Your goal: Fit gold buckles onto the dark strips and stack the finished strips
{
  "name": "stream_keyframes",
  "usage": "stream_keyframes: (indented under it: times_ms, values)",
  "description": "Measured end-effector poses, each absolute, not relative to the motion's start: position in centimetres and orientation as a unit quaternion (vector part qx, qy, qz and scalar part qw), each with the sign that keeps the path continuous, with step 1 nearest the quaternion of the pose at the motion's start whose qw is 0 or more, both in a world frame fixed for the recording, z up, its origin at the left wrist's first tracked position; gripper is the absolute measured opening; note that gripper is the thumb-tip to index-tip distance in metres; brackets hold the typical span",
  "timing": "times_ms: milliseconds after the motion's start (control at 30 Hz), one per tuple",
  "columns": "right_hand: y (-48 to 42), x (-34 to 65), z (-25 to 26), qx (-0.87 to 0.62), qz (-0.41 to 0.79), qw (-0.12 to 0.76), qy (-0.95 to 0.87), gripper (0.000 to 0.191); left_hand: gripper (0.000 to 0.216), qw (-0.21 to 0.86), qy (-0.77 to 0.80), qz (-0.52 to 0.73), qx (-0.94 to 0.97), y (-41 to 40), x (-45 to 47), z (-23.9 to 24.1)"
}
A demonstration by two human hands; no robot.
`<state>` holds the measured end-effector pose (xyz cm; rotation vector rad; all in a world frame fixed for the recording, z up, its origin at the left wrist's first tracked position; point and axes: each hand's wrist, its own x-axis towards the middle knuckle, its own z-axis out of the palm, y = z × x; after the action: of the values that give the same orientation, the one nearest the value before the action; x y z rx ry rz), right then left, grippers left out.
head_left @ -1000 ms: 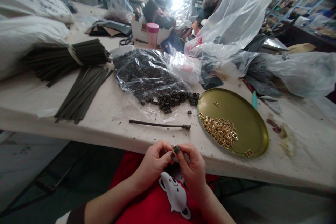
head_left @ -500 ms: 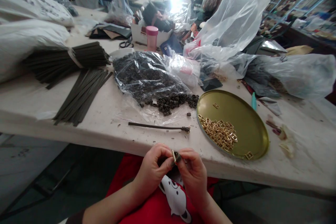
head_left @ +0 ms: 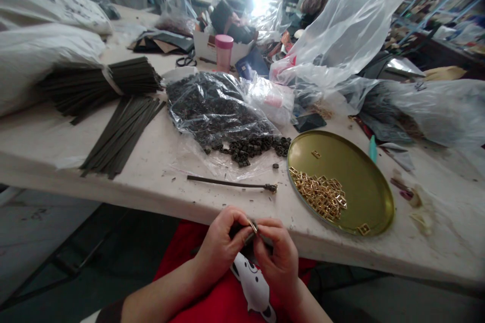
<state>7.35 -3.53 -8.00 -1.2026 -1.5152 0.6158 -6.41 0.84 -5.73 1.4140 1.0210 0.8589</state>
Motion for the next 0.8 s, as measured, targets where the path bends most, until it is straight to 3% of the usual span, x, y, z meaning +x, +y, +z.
stream_keyframes:
  times_ms: [200, 500, 633, 800]
  values:
    - [-3.5, 7.2, -7.4, -0.513, 0.249, 0.497, -0.654, 0.021, 0.015, 0.618, 0.451, 0.326, 0.555, 1.4, -6.6, -5.8]
    - [-3.5, 7.5, -7.1, -0.543, 0.169, 0.471, -0.675, 0.02, 0.011, 0.592, 0.385, 0.291, 0.646, 1.2, -7.5, -5.0]
    - [-3.5, 7.4, -7.1, -0.554, 0.147, 0.483, -0.662, 0.015, 0.022, 0.582, 0.38, 0.27, 0.666, 1.2, -7.4, -4.2]
    - [-3.5, 6.9, -7.0, -0.593, 0.27, 0.519, -0.553, 0.008, 0.014, 0.597, 0.404, 0.244, 0.648, 1.3, -7.4, -4.3]
